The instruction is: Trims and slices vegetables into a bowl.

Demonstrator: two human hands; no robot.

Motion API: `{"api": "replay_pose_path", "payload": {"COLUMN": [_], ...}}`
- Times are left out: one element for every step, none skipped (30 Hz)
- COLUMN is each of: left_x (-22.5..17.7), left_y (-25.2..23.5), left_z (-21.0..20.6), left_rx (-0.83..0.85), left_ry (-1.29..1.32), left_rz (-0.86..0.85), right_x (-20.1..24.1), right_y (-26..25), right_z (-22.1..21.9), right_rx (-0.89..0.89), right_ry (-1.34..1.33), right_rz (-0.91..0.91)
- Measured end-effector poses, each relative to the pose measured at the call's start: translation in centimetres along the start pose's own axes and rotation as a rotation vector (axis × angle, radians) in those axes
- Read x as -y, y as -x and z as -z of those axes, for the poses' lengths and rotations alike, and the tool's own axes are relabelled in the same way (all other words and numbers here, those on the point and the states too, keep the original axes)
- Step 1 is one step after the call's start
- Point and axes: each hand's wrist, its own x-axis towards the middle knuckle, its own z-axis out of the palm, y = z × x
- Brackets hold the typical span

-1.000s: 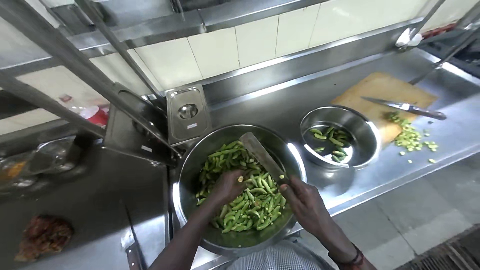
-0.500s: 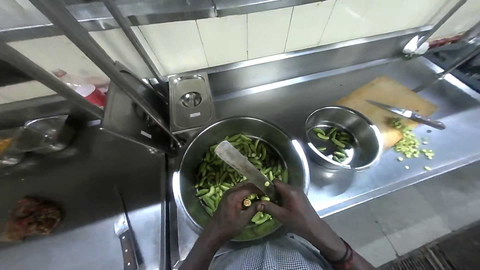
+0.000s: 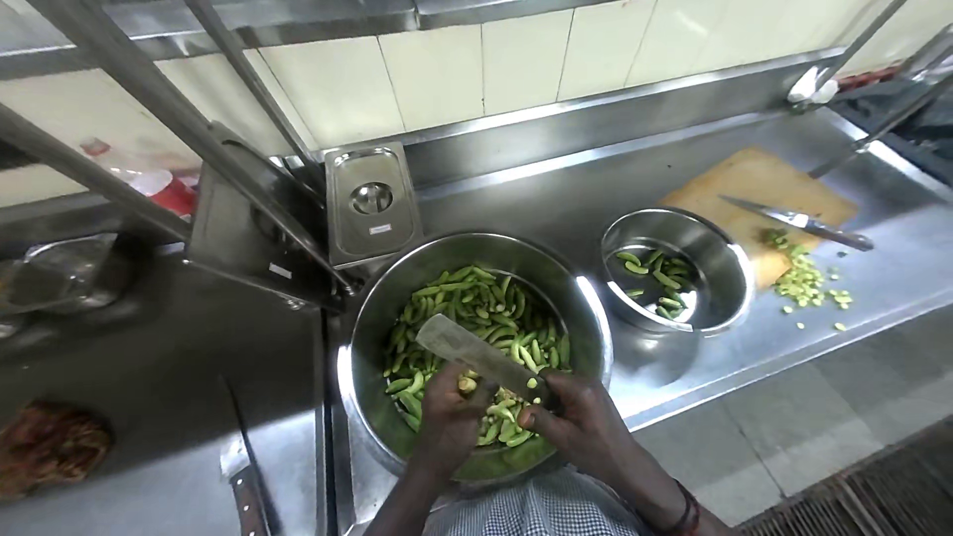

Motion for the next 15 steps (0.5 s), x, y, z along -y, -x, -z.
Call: {"api": "replay_pose_path", "payload": {"left_x": [-0.7, -1.3, -1.7, -1.9, -2.0, -1.9, -1.7, -1.6, -1.5, -1.4, -1.4, -1.4, -1.4, -1.5, -1.5], "left_y": [-0.2, -0.4, -0.5, -0.6, -0.6, -0.6, -0.5, -0.4, -0.3, -0.2, 0.0, 0.2, 0.5, 0.7, 0.8], "left_z": [0.2, 0.6, 0.9, 1.2, 1.3, 1.3, 1.3, 1.2, 1.0, 0.9, 0.7, 0.4, 0.2, -0.1, -0.3], "left_rx": [-0.003, 0.001, 0.001, 0.01, 0.025, 0.048, 0.063, 0.066, 0.07, 0.082, 0.104, 0.124, 0.144, 0.154, 0.163], "left_ry": [0.171, 0.339, 0.481, 0.598, 0.694, 0.776, 0.836, 0.884, 0.92, 0.949, 0.967, 0.973, 0.966, 0.957, 0.953], "left_rz": [0.145, 0.274, 0.384, 0.464, 0.513, 0.549, 0.577, 0.606, 0.634, 0.659, 0.675, 0.688, 0.697, 0.701, 0.703], "right_x": [-0.2, -0.3, -0.3, -0.3, -0.3, -0.3, -0.3, -0.2, 0.0, 0.1, 0.2, 0.3, 0.3, 0.4, 0.4], "right_y": [0.0, -0.1, -0.2, -0.3, -0.4, -0.4, -0.4, -0.4, -0.3, -0.3, -0.2, -0.2, -0.2, -0.2, -0.2], "right_z": [0.1, 0.2, 0.3, 0.3, 0.4, 0.4, 0.4, 0.3, 0.2, 0.0, -0.1, -0.3, -0.5, -0.6, -0.7], "right_rx": [-0.024, -0.051, -0.074, -0.09, -0.095, -0.082, -0.063, -0.041, -0.03, -0.031, -0.037, -0.052, -0.069, -0.081, -0.089], "right_ry": [-0.001, 0.004, 0.008, 0.016, 0.029, 0.041, 0.054, 0.059, 0.058, 0.059, 0.054, 0.05, 0.047, 0.041, 0.04], "right_rz": [0.008, 0.016, 0.018, 0.009, -0.002, -0.017, -0.034, -0.052, -0.06, -0.054, -0.039, -0.02, -0.002, 0.011, 0.018]}}
